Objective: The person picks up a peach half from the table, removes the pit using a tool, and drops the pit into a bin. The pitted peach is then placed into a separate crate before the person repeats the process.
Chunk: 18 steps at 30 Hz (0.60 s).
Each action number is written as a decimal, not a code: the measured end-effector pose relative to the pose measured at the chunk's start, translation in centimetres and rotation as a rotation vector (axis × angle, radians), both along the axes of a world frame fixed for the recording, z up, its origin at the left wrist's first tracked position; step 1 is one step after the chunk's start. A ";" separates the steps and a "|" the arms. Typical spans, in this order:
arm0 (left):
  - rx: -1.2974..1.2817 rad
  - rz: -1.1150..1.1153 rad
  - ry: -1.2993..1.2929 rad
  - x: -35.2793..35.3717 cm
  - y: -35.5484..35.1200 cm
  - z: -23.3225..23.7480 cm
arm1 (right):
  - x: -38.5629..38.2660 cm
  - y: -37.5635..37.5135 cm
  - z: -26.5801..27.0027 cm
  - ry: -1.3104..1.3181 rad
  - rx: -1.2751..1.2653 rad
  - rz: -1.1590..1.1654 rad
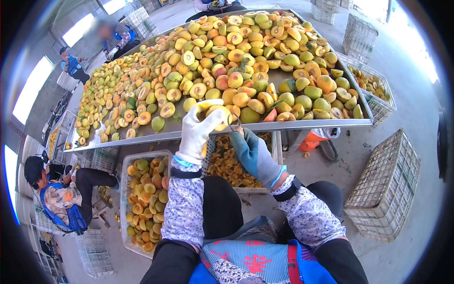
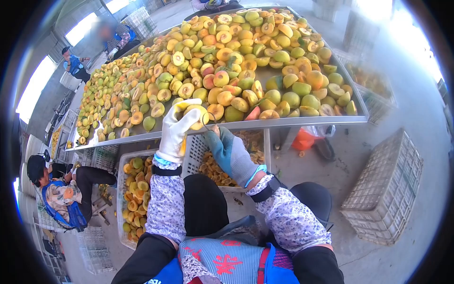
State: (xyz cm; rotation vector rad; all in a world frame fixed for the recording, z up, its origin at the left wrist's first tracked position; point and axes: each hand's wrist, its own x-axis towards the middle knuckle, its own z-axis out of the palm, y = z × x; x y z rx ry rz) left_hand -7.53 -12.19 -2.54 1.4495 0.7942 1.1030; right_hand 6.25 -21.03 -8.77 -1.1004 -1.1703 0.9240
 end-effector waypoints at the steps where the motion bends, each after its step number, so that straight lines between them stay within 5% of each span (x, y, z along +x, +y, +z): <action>1: -0.039 -0.016 -0.080 1.1 -0.8 -0.2 | 0.0 0.3 -0.3 0.034 0.000 0.006; 7: -0.105 -0.140 -0.436 4.6 -3.0 -1.5 | 0.9 -0.5 -0.2 0.013 -0.003 -0.057; 11: 0.438 0.204 0.082 4.9 -2.0 -3.7 | 1.7 -1.4 0.9 -0.253 0.030 -0.115; 15: -0.297 -0.063 -0.437 4.5 -2.6 -2.4 | 1.4 -1.6 1.4 -0.287 0.079 -0.092; 18: -0.314 -0.045 -0.478 5.2 -3.2 -2.4 | 1.4 -1.4 1.0 -0.286 0.050 -0.081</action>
